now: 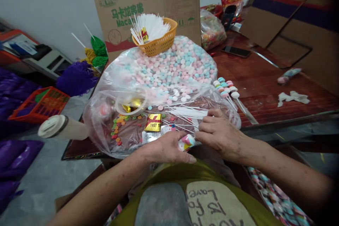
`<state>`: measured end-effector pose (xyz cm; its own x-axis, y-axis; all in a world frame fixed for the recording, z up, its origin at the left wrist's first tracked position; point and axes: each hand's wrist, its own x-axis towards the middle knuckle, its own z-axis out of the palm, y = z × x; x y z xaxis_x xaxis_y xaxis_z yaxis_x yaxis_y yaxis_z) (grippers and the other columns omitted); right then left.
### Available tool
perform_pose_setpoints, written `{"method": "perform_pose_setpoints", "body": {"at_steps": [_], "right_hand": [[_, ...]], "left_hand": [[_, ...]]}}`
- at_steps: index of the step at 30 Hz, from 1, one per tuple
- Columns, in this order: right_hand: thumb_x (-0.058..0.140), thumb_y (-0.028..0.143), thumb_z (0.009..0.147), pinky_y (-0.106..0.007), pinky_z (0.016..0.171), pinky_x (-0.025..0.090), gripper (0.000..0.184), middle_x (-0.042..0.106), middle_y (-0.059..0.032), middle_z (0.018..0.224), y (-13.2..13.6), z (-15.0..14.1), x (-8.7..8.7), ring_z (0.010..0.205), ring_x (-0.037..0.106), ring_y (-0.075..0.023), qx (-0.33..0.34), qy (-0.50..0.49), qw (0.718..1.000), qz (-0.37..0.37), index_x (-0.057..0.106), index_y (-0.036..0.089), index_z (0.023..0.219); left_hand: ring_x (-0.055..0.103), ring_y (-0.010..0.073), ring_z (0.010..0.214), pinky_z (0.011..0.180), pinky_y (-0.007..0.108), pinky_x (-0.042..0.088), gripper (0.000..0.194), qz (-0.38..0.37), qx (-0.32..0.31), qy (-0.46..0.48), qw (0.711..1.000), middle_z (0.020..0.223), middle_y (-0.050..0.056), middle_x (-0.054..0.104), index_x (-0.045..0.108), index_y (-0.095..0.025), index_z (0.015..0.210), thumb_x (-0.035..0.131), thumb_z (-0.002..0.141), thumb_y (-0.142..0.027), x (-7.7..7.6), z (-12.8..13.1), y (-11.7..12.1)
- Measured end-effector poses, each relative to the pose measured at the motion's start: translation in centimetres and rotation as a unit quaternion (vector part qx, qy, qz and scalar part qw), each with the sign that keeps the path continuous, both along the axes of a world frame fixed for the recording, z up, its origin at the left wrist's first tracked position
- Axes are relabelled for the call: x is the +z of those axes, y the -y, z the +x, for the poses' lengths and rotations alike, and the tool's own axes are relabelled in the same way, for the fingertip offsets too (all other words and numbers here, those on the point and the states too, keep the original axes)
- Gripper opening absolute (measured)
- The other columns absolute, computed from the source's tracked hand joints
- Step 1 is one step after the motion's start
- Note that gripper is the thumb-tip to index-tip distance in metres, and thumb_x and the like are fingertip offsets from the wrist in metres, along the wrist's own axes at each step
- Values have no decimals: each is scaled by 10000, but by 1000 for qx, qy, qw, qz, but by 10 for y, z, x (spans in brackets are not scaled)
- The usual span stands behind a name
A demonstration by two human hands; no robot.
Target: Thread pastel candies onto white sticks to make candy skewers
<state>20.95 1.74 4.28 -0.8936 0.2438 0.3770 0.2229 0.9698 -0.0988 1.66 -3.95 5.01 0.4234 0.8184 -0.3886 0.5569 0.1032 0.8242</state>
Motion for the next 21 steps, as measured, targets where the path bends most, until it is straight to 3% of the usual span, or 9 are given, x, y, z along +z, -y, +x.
{"method": "perform_pose_setpoints", "body": {"at_steps": [5, 9, 13, 17, 19, 21], "right_hand": [[451, 189, 824, -337, 675, 228, 170, 549, -7, 610, 9, -18, -13, 612, 397, -145, 32, -29, 998, -53, 585, 182, 717], [458, 197, 833, -309, 691, 267, 149, 600, -71, 818, -7, -9, -11, 746, 478, -166, -23, 4, 995, -92, 594, 154, 877], [420, 199, 869, -291, 681, 267, 200, 570, -35, 668, -19, -1, -5, 670, 473, -143, -37, -12, 992, -119, 583, 153, 762], [426, 147, 828, -285, 676, 268, 213, 569, -12, 636, -4, -19, -18, 617, 464, -115, -3, 32, 978, -206, 534, 147, 644], [432, 151, 816, -277, 655, 269, 227, 553, 1, 602, 0, -27, -27, 579, 442, -103, 1, 44, 971, -235, 510, 145, 603], [414, 193, 847, -259, 623, 273, 260, 523, 12, 581, -5, -28, -32, 557, 418, -96, -4, 19, 965, -260, 500, 147, 606]], "left_hand": [[527, 144, 692, 629, 233, 424, 273, -9, -5, 19, 1000, 750, -17, 595, 620, -136, 841, 670, 618, -285, -11, 10, -4], [468, 94, 521, 498, 209, 396, 351, -44, 70, 52, 995, 617, -45, 526, 585, -144, 876, 687, 622, -363, -22, 1, -5], [433, 86, 447, 427, 198, 355, 369, -66, 84, 34, 994, 534, -61, 459, 560, -155, 830, 672, 630, -444, -28, -5, -4], [486, 106, 564, 532, 210, 387, 213, 33, 67, 4, 997, 602, -35, 524, 590, -138, 743, 665, 627, -300, -41, 5, -4], [522, 124, 609, 573, 225, 406, 239, 11, 83, 47, 995, 643, -16, 569, 600, -127, 785, 676, 604, -263, -44, 4, -6], [572, 144, 701, 640, 247, 434, 401, -25, 124, 147, 981, 771, 23, 629, 579, -134, 968, 689, 614, -286, -39, -7, -8]]}}
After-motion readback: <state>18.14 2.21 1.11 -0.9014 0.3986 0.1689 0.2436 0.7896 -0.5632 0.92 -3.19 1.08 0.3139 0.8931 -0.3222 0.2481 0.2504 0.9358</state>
